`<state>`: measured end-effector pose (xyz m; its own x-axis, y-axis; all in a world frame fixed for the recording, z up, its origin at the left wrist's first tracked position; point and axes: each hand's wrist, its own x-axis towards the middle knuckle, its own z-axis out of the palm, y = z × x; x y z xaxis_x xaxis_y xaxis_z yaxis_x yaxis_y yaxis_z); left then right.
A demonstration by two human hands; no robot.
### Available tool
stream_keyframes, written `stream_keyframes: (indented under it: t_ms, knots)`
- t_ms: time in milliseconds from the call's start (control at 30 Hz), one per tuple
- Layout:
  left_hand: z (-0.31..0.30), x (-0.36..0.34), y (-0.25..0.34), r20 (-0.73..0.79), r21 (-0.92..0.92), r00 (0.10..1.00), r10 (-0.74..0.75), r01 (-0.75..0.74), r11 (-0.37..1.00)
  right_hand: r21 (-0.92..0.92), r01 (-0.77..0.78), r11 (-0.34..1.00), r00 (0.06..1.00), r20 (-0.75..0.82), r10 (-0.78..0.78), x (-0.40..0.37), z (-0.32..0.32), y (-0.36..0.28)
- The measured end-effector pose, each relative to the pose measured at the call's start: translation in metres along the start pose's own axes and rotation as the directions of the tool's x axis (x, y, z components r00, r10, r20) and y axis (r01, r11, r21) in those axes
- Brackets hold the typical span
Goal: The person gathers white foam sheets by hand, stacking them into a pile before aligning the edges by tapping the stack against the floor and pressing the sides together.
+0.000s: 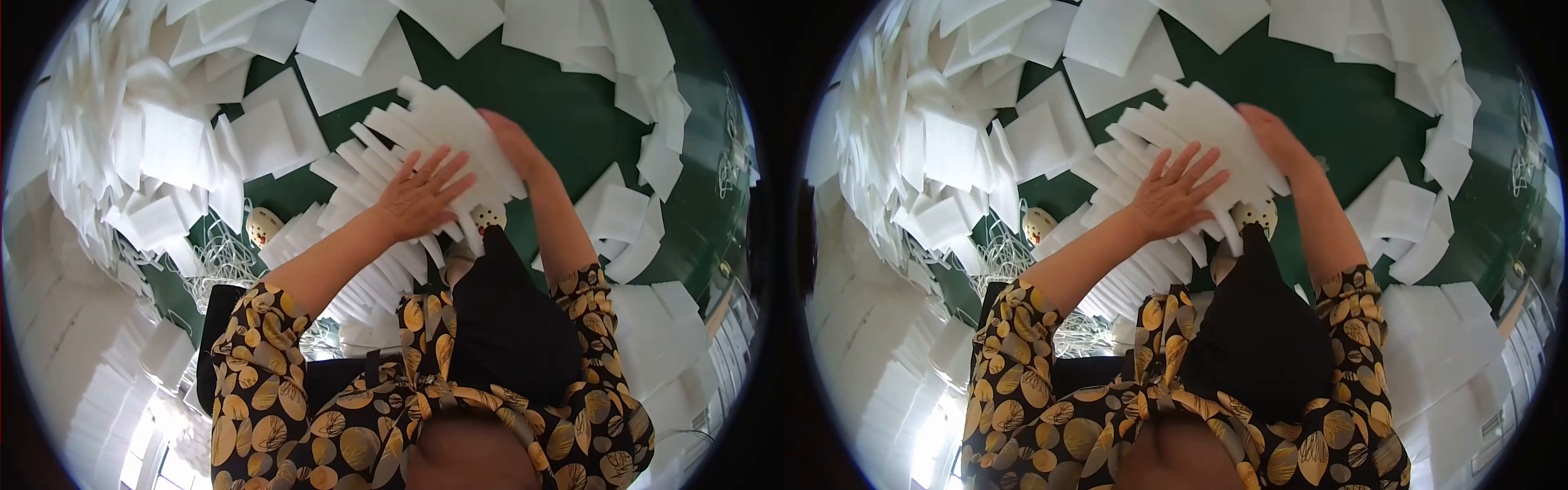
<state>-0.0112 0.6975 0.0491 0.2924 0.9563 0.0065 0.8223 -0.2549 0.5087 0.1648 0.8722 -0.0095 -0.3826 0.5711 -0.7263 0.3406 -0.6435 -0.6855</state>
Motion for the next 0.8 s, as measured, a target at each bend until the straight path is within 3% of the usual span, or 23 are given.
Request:
stream_keyframes:
  t_ms: [67,200,267,300,367,467,500,567,700,767,800]
  knots:
    - [0.009,-0.016,-0.007,0.093,0.051,0.996,-0.004,-0.001,0.999,-0.168,-0.02,0.986,0.978,0.203,0.054,0.001,0.014,0.003]
    - [-0.004,-0.017,0.004,-0.077,-0.037,0.993,-0.085,0.082,0.996,-0.157,-0.026,0.987,0.997,0.063,0.036,-0.001,0.016,-0.01]
    - [-0.003,-0.02,0.001,-0.096,0.097,0.982,0.161,-0.152,0.984,-0.086,-0.091,0.992,0.993,0.063,0.097,-0.006,0.013,-0.017]
    - [-0.003,-0.018,-0.001,-0.1,0.097,0.982,0.16,-0.151,0.984,-0.09,-0.09,0.992,0.993,0.062,0.095,-0.006,0.013,-0.014]
    - [-0.003,-0.011,-0.009,-0.038,-0.069,0.972,0.233,-0.235,0.97,-0.227,-0.018,0.974,0.98,0.191,0.062,-0.001,0.019,-0.01]
    - [-0.018,-0.008,-0.007,-0.128,0.014,0.958,0.257,-0.258,0.966,-0.153,-0.068,0.986,0.982,0.164,0.093,0.001,0.028,-0.02]
    - [-0.015,-0.012,-0.009,-0.123,0.016,0.959,0.254,-0.255,0.967,-0.15,-0.069,0.986,0.981,0.169,0.094,-0.001,0.029,-0.023]
    - [-0.008,-0.02,-0.015,-0.032,0.097,0.982,0.188,-0.184,0.978,-0.374,0.057,0.926,0.975,0.219,0.029,-0.003,0.03,-0.034]
    - [-0.004,-0.014,-0.016,-0.072,0.052,0.989,0.127,-0.123,0.991,-0.393,0.101,0.914,0.967,0.256,0.003,0.022,0.022,-0.024]
    - [-0.004,-0.018,-0.01,-0.095,0.057,0.985,0.143,-0.138,0.989,-0.367,0.198,0.909,0.97,0.209,-0.127,0.025,0.022,-0.032]
    - [-0.003,-0.022,-0.007,-0.095,0.063,0.987,0.127,-0.122,0.991,-0.332,0.127,0.935,0.982,0.175,-0.071,0.023,0.028,-0.043]
